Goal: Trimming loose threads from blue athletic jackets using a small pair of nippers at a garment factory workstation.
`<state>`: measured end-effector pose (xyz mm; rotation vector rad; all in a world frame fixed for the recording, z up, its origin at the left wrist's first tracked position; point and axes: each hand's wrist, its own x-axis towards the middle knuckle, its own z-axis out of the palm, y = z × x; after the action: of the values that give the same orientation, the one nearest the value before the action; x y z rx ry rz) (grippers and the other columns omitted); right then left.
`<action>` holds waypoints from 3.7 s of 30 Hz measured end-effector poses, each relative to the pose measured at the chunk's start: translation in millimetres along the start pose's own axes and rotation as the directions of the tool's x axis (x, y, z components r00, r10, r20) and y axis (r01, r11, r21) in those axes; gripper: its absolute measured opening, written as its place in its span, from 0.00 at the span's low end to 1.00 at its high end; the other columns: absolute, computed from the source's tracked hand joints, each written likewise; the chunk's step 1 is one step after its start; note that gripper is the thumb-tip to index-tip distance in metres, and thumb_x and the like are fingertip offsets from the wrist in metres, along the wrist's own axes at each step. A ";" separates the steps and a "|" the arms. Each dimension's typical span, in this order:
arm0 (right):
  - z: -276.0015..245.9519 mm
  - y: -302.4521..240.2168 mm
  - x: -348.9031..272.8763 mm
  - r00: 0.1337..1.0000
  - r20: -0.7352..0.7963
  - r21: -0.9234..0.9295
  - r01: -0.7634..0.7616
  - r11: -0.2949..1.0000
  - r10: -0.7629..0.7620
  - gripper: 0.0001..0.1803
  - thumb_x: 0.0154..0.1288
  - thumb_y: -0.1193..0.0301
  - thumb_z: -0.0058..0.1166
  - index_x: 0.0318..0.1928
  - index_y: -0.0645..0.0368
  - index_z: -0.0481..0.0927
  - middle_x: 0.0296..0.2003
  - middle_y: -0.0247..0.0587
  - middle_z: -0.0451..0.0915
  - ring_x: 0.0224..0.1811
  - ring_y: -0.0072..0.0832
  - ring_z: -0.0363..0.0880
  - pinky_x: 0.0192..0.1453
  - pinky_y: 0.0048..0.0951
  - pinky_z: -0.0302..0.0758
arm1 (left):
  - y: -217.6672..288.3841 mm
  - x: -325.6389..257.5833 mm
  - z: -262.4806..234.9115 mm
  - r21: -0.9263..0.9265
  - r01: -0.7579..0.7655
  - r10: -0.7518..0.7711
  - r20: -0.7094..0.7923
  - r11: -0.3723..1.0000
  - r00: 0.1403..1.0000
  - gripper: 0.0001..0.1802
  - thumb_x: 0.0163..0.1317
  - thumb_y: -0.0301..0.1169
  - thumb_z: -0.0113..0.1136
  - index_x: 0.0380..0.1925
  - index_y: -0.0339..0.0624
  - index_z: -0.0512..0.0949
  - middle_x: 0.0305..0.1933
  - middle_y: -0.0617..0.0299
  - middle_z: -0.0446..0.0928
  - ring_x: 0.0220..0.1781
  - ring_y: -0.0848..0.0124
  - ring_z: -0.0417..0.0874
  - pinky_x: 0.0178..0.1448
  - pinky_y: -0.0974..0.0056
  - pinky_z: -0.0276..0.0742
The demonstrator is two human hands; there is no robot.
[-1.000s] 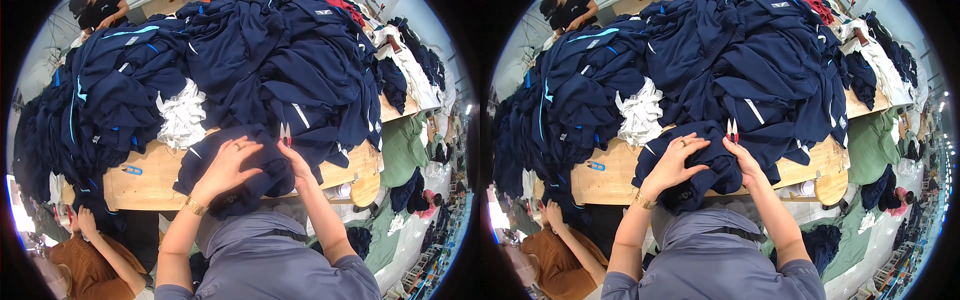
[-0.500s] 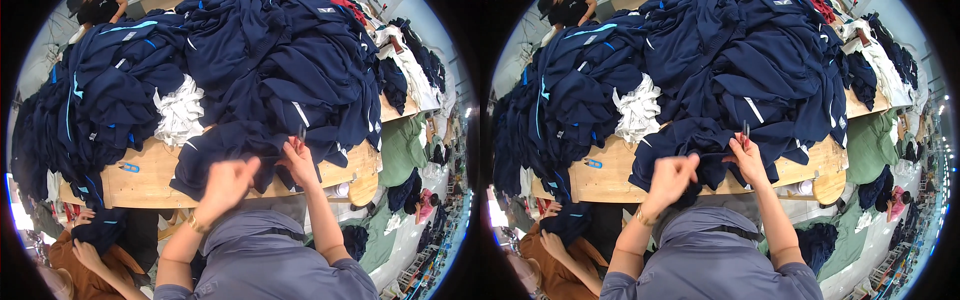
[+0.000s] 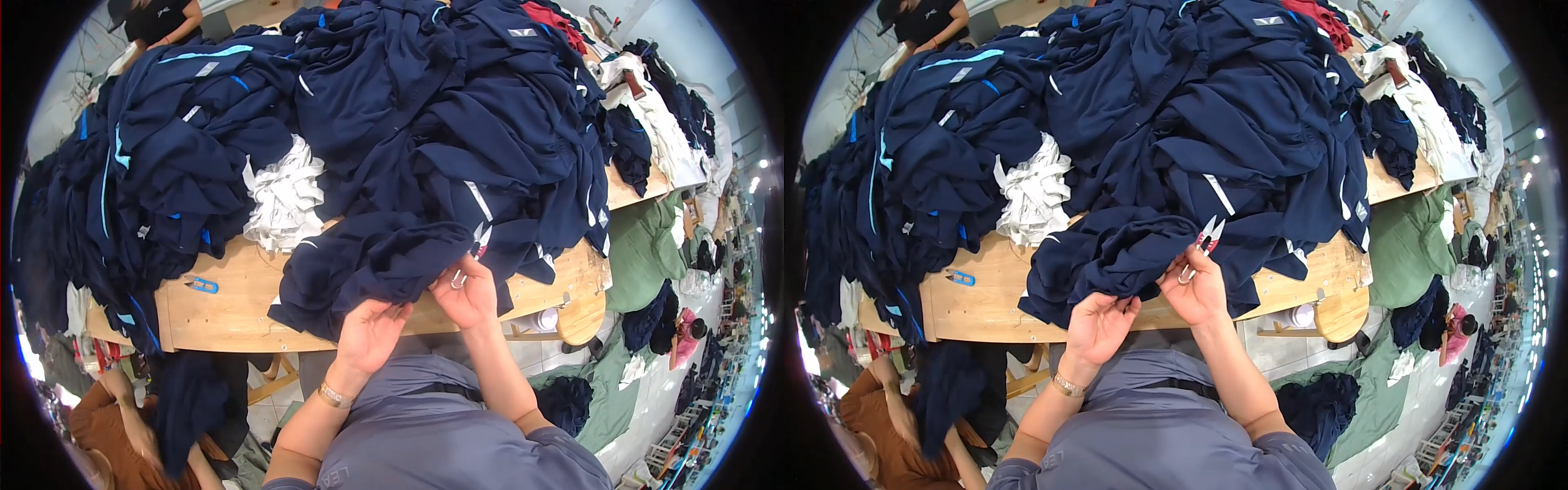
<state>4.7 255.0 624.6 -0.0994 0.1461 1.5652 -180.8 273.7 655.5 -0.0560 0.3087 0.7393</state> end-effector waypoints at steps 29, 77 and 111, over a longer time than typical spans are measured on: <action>40.9 9.8 -7.1 0.973 0.072 -0.996 0.059 -0.064 -0.221 0.11 0.55 0.74 0.64 0.35 0.64 0.77 0.24 0.21 0.74 0.26 0.08 0.64 0.30 0.12 0.63 | 29.1 40.8 26.2 0.901 -0.404 0.244 0.431 -0.156 0.869 0.15 0.45 0.27 0.73 0.28 0.36 0.75 0.24 0.70 0.71 0.27 0.80 0.70 0.34 0.72 0.68; 84.7 9.9 3.5 0.997 -0.074 -0.997 -0.074 0.019 -0.021 0.11 0.65 0.67 0.54 0.33 0.65 0.77 0.25 0.24 0.72 0.28 0.10 0.64 0.31 0.16 0.62 | 43.6 27.5 49.2 0.725 -0.462 0.154 0.606 -0.511 0.780 0.06 0.54 0.24 0.62 0.32 0.37 0.77 0.31 0.56 0.76 0.34 0.59 0.78 0.37 0.62 0.73; 88.2 -14.3 8.4 0.872 0.380 -0.240 0.414 -0.878 0.308 0.22 0.58 0.51 0.55 0.21 0.56 0.72 0.17 0.37 0.72 0.18 0.37 0.74 0.22 0.32 0.68 | 43.3 37.3 33.9 0.867 -0.413 0.262 0.482 -0.277 0.836 0.04 0.60 0.23 0.58 0.31 0.33 0.74 0.28 0.59 0.75 0.28 0.74 0.76 0.33 0.71 0.72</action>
<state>21.6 277.0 710.0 -1.5606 -2.2434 0.1808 -175.2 335.5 679.2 1.7886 0.7822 0.8891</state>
